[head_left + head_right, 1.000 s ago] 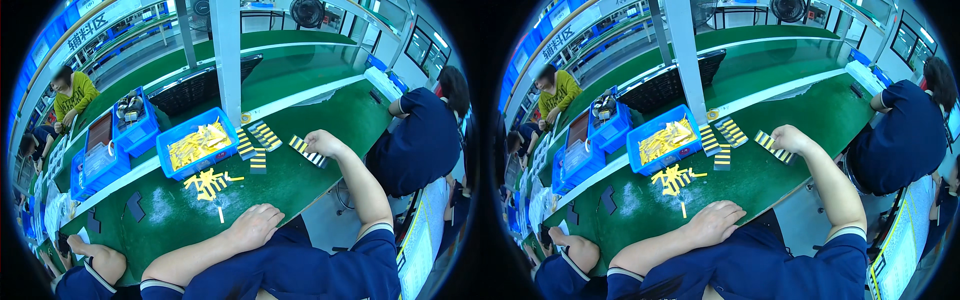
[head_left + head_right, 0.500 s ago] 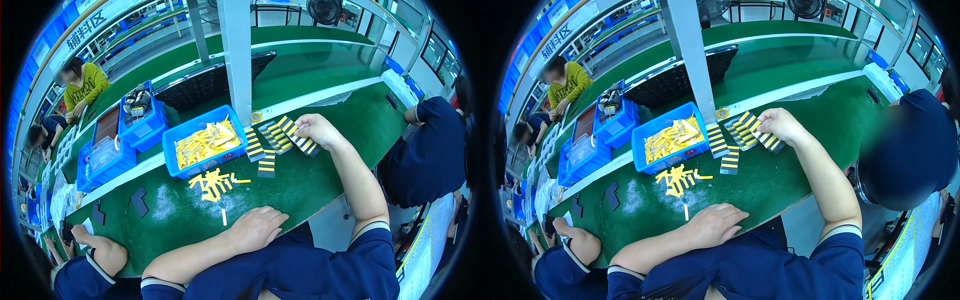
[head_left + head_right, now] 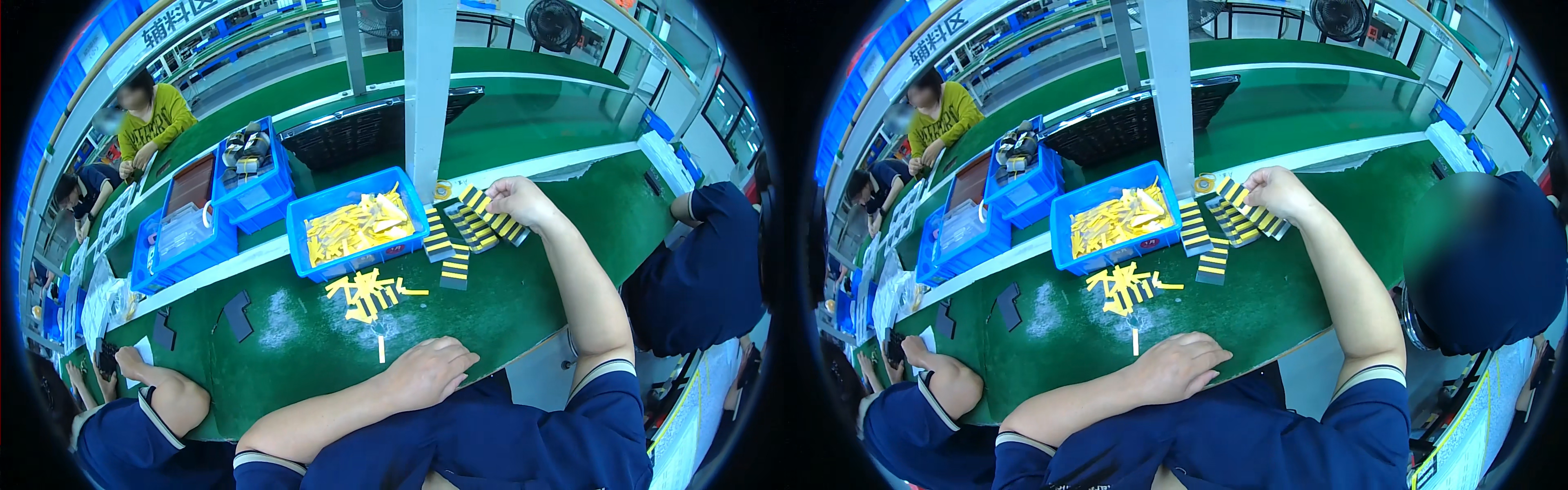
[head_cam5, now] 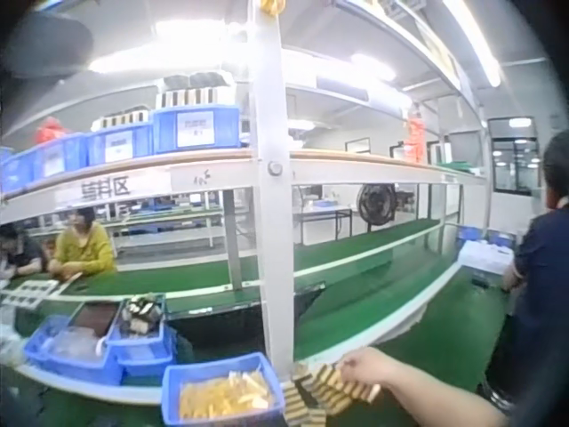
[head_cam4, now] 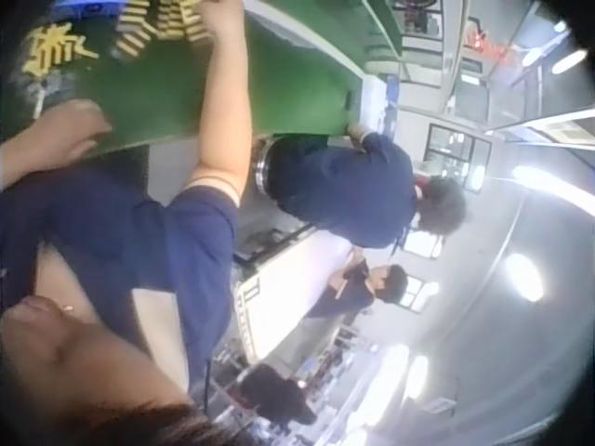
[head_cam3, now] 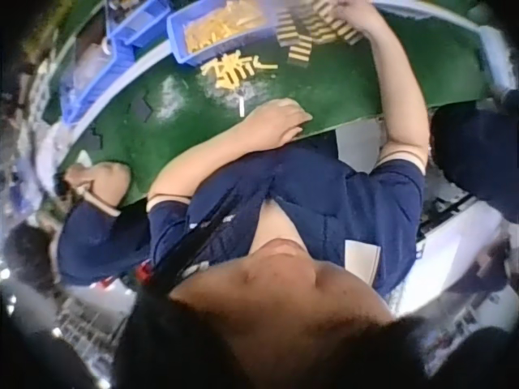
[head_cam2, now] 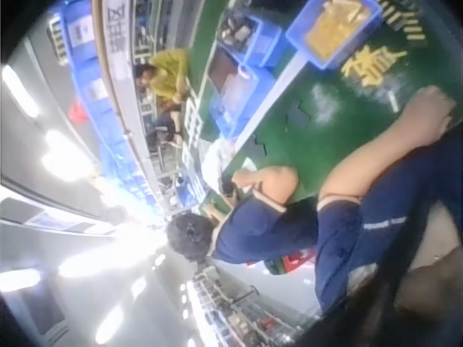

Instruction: The person applies yellow adhesive strips to small black rectangular components at a factory workstation. They repeatedly pick up a black piece, attach a yellow strip, and place the finished unit into a growing stack on the table. The process continues with consistent hand movements and organized placement of completed items.

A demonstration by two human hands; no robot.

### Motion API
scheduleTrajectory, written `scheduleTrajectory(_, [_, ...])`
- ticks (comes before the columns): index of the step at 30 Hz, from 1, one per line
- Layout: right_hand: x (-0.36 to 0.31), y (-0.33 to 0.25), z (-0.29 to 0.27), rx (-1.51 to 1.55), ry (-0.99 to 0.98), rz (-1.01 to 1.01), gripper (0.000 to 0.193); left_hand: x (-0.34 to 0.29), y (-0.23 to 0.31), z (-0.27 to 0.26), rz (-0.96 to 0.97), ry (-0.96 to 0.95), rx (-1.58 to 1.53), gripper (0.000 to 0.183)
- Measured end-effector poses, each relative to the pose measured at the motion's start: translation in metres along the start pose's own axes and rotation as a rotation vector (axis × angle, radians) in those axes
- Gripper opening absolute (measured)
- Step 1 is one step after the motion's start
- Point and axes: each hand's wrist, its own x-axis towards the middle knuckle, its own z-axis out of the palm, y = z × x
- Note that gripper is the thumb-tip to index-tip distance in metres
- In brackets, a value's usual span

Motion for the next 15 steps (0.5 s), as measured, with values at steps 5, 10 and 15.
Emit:
scheduleTrajectory(5, [-0.014, -0.022, -0.023, -0.566, -0.092, -0.221, 0.020, -0.002, -0.001, 0.000, -0.008, -0.004, -0.008, 0.032])
scheduleTrajectory(10, [-0.023, -0.052, -0.008, -1.555, -0.159, -0.456, 0.010, -0.002, -0.004, -0.001, -0.002, -0.012, -0.011, 0.031])
scheduleTrajectory(15, [-0.026, -0.050, 0.024, -1.685, -0.174, -0.805, 0.013, -0.001, -0.007, -0.001, 0.013, -0.016, -0.027, 0.030])
